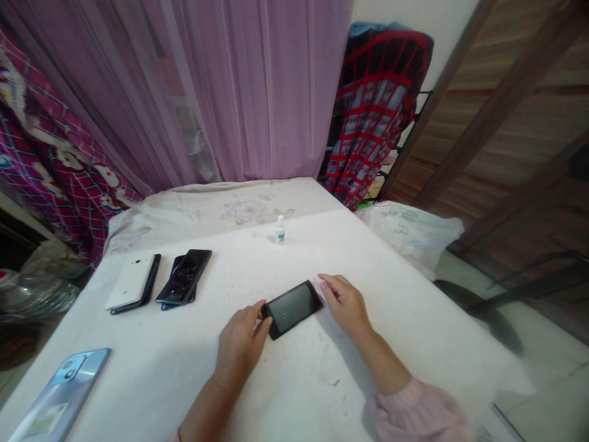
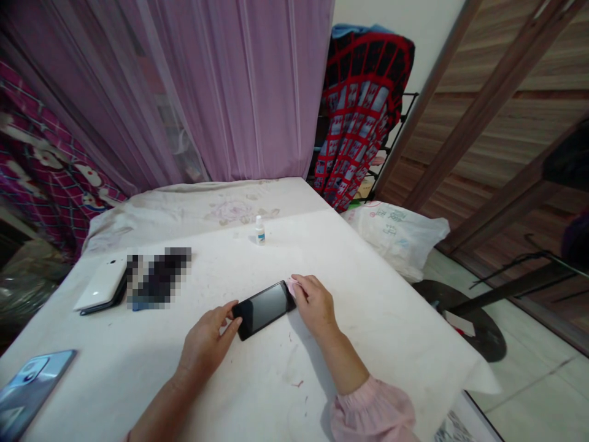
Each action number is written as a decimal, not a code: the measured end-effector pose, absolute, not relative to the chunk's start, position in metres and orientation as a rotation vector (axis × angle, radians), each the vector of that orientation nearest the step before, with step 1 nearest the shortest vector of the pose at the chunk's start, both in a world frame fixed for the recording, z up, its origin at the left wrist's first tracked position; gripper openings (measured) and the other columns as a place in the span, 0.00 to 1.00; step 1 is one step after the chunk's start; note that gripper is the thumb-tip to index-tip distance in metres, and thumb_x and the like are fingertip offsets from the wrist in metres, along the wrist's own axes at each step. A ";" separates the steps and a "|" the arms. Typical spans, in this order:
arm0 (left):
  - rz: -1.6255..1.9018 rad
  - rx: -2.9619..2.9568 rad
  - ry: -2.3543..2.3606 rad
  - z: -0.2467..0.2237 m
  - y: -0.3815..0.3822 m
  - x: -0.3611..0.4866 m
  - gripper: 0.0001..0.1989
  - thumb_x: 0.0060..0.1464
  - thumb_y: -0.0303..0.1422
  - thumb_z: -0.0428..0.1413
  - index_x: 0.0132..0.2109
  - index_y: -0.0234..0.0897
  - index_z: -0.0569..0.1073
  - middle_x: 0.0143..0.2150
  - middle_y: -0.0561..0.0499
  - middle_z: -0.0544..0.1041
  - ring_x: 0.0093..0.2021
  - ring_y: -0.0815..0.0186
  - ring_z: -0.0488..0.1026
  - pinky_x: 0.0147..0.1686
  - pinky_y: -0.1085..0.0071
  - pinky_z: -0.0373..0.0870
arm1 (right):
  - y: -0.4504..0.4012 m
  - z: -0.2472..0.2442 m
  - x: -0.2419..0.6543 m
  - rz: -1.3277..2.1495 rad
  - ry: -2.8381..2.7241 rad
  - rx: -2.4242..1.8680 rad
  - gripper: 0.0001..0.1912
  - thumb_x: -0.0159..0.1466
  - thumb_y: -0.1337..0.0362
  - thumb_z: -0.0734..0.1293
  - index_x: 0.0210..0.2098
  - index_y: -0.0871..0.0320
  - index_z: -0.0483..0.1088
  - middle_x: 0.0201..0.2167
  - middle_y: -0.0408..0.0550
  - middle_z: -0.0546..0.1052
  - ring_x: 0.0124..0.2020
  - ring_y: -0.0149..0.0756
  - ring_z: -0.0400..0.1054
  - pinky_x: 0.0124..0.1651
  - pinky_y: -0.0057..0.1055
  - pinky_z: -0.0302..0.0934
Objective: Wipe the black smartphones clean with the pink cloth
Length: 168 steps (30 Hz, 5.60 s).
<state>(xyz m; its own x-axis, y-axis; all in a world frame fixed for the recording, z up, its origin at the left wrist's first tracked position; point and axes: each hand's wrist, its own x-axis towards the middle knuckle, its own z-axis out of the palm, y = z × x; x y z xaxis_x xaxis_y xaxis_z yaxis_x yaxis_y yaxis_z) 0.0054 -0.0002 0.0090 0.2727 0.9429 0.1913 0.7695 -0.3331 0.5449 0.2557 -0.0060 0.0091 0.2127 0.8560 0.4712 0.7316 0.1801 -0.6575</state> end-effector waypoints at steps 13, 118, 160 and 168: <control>0.803 2.488 1.450 0.004 -0.003 0.008 0.18 0.58 0.42 0.54 0.51 0.38 0.72 0.49 0.42 0.75 0.49 0.52 0.70 0.48 0.54 0.66 | 0.006 0.003 0.246 0.013 -1.973 -1.501 0.14 0.66 0.68 0.60 0.44 0.51 0.76 0.38 0.49 0.75 0.40 0.38 0.67 0.43 0.35 0.65; 0.694 2.352 1.454 0.009 -0.020 0.018 0.28 0.45 0.38 0.64 0.54 0.39 0.67 0.50 0.44 0.71 0.52 0.51 0.65 0.54 0.50 0.59 | -0.017 0.010 0.224 -0.145 -1.973 -1.744 0.16 0.68 0.62 0.57 0.43 0.53 0.76 0.36 0.48 0.75 0.33 0.34 0.68 0.34 0.27 0.62; 0.768 2.297 1.514 0.008 -0.019 0.020 0.27 0.41 0.35 0.66 0.50 0.39 0.68 0.50 0.46 0.71 0.53 0.51 0.65 0.56 0.49 0.58 | -0.014 0.016 0.212 -0.225 -2.004 -1.748 0.14 0.65 0.64 0.60 0.36 0.50 0.77 0.29 0.44 0.74 0.28 0.31 0.65 0.27 0.26 0.56; 0.772 2.304 1.505 0.009 -0.019 0.021 0.27 0.42 0.35 0.65 0.50 0.39 0.68 0.51 0.45 0.71 0.53 0.50 0.66 0.57 0.48 0.57 | -0.017 0.018 0.192 -0.203 -2.011 -1.766 0.12 0.66 0.66 0.61 0.34 0.52 0.77 0.29 0.44 0.73 0.28 0.32 0.64 0.29 0.27 0.55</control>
<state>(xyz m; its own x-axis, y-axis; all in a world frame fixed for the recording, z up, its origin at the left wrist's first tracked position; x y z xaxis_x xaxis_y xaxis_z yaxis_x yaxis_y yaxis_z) 0.0205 -0.0186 0.0089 0.3134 0.9075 0.2797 0.7566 -0.4166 0.5040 0.1923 -0.0166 0.0178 -0.0759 0.9020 0.4251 0.9688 0.1677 -0.1828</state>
